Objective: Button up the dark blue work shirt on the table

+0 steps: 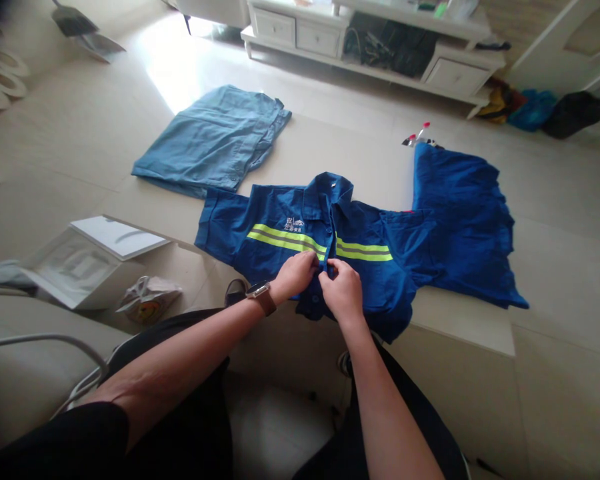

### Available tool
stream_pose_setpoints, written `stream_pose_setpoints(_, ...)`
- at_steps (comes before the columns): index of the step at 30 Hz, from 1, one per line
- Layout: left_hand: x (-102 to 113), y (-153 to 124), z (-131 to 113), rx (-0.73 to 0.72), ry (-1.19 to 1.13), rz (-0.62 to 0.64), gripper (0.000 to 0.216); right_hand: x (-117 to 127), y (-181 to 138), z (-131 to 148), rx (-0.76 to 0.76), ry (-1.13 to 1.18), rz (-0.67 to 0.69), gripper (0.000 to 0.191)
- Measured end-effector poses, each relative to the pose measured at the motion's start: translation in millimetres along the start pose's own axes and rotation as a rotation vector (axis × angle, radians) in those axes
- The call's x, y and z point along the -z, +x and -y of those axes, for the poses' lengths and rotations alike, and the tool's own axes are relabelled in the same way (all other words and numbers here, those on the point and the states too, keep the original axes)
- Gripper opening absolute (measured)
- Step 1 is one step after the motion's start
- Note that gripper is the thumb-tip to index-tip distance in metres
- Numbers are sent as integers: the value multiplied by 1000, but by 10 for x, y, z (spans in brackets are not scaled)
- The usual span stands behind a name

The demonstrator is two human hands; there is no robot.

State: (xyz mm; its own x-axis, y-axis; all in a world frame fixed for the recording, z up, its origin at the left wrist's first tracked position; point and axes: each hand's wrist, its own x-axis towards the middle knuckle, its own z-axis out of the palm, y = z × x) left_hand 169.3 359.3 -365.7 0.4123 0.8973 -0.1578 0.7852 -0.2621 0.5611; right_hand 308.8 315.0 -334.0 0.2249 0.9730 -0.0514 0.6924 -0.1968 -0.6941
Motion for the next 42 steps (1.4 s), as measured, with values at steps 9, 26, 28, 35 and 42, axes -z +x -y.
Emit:
stream_pose_setpoints(9, 200, -1, -68, -94, -272, -168, 10, 29, -3, 45, -4, 81, -38, 38)
stream_pose_setpoints(26, 332, -95, -184, -49, -622, -148, 11, 78, -21, 69, 120, 61, -66, 17)
stream_pose_setpoints(28, 340, -95, -194, -2, -688, -130, 2, 74, -24, 77, 133, 70, -66, 17)
stream_pose_setpoints(35, 275, -36, -144, 71, -799, -124, 6, 63, -46, 109, 134, 34, -59, 19)
stream_pose_setpoints(42, 253, -34, -170, 47, -787, -152, 8, 78, -47, 100, 154, -31, -73, 17)
